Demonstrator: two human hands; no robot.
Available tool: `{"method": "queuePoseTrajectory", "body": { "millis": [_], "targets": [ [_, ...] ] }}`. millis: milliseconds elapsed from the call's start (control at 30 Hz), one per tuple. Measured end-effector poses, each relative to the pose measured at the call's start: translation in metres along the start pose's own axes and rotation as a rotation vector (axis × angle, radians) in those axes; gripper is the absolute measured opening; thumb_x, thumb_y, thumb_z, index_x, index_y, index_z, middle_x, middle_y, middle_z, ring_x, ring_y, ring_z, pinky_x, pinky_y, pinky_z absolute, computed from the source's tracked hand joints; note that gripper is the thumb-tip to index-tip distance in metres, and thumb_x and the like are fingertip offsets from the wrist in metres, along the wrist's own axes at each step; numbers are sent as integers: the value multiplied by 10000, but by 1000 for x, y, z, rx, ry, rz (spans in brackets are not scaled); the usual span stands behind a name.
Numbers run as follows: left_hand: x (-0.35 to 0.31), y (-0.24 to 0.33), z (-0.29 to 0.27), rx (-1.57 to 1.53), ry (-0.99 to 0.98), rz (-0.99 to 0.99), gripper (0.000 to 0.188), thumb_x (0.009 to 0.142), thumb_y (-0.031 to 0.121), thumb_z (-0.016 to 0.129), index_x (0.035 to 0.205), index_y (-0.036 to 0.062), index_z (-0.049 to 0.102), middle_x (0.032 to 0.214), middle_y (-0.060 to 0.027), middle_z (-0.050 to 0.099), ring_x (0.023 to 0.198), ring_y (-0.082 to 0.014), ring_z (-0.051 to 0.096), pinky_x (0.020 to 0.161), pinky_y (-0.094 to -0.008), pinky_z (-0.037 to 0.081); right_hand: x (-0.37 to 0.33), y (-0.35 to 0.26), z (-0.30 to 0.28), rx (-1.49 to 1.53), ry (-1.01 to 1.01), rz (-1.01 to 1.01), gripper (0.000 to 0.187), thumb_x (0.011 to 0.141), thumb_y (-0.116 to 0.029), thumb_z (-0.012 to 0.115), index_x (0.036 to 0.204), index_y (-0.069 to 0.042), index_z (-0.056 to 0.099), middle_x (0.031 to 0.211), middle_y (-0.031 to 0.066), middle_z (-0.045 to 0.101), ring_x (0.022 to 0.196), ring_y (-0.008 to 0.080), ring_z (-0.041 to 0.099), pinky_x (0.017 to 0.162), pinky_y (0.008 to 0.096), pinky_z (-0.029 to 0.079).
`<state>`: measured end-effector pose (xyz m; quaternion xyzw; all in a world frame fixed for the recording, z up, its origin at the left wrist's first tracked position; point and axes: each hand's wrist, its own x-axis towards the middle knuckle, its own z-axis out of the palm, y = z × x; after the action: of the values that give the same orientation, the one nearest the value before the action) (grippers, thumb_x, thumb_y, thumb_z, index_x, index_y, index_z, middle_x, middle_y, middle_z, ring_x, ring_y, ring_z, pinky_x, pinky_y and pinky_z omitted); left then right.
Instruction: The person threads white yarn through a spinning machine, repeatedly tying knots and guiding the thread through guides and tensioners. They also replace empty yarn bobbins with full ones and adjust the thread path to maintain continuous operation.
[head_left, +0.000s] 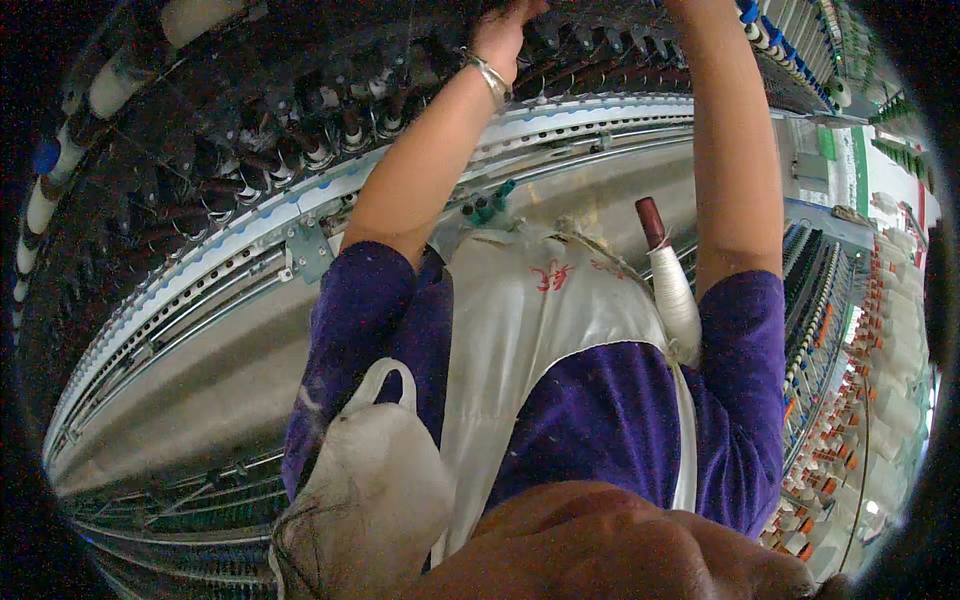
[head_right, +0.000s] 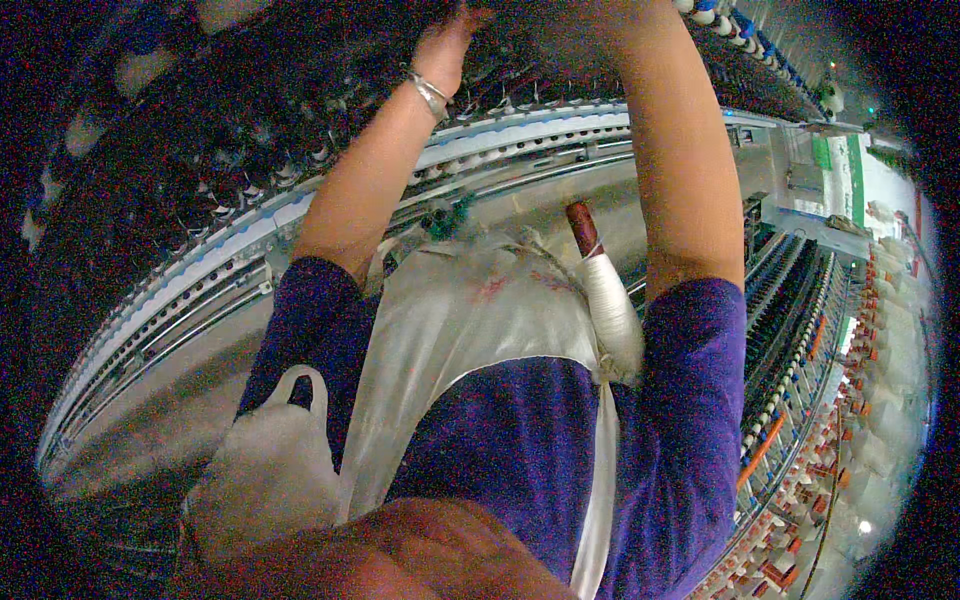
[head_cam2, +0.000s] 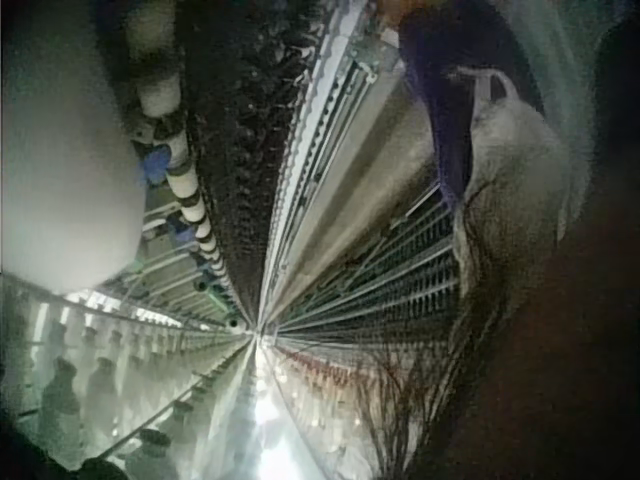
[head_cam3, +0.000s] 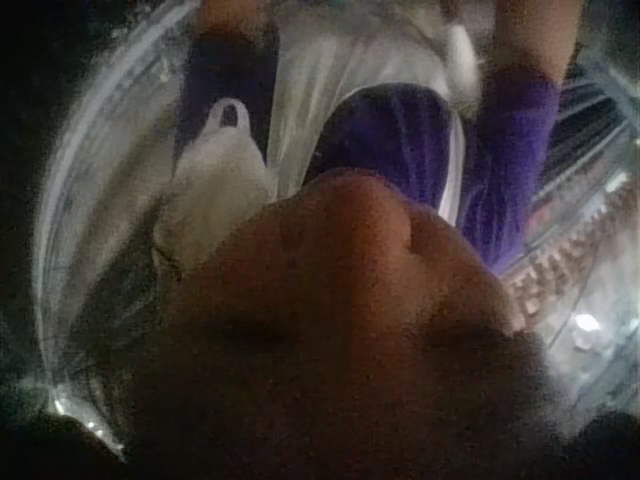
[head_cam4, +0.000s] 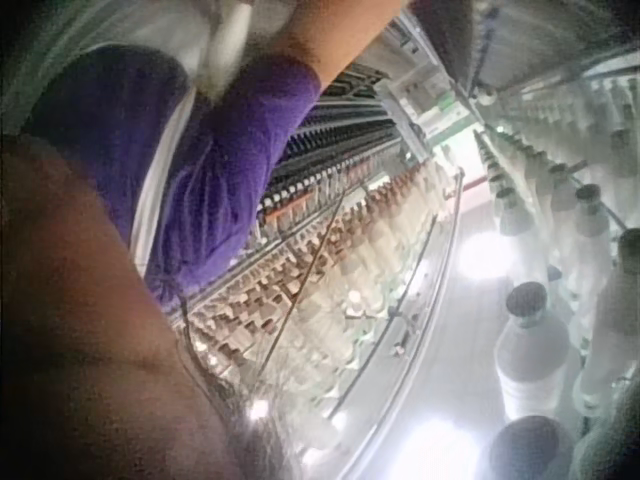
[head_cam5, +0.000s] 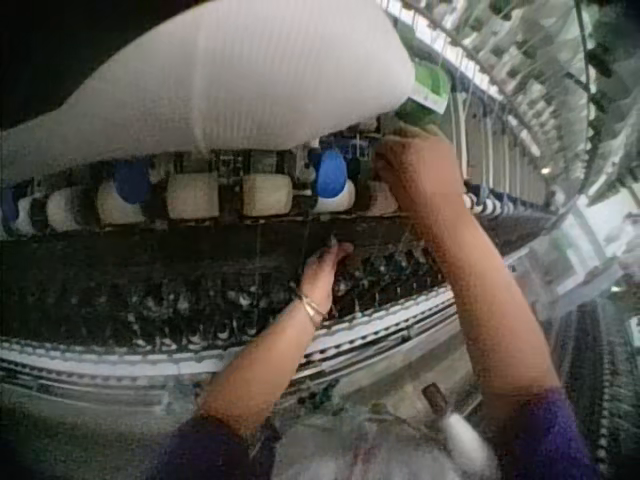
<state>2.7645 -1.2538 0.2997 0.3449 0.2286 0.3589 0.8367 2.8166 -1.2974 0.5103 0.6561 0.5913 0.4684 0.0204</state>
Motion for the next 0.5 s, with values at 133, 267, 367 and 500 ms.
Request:
{"method": "queuePoseTrajectory", "body": {
  "millis": [133, 267, 367, 500],
  "targets": [
    [-1, -10, -9, 381, -89, -158, 417, 936, 419, 470, 1087, 62, 624, 951, -58, 661, 925, -207, 612, 819, -314, 445, 5, 5, 18, -201, -143, 56, 114, 690, -189, 609, 671, -105, 683, 764, 84, 633, 840, 271, 605, 775, 450, 418],
    [-14, -24, -23, 630, -291, 326, 695, 927, 618, 207, 942, 173, 741, 1177, -37, 631, 1154, -243, 530, 1037, -348, 316, -6, 9, 5, -117, -59, 76, 105, 690, -175, 607, 701, -97, 676, 844, 69, 614, 883, 268, 576, 777, 442, 412],
    [-14, -32, -28, 665, -348, 455, 777, 949, 559, 63, 947, 173, 738, 1223, -16, 605, 1261, -255, 440, 1084, -342, 272, -29, 7, -13, 4, 49, 67, 86, 698, -140, 607, 751, -88, 651, 891, 64, 569, 905, 274, 542, 794, 445, 396],
    [-8, -43, -31, 689, -400, 581, 726, 979, 435, 88, 901, 136, 745, 1284, -49, 559, 1345, -247, 308, 1127, -368, 162, -98, 35, -26, 382, 122, 88, 145, 662, -64, 647, 779, -57, 562, 896, 94, 526, 885, 310, 494, 804, 459, 342]
  ]
}}
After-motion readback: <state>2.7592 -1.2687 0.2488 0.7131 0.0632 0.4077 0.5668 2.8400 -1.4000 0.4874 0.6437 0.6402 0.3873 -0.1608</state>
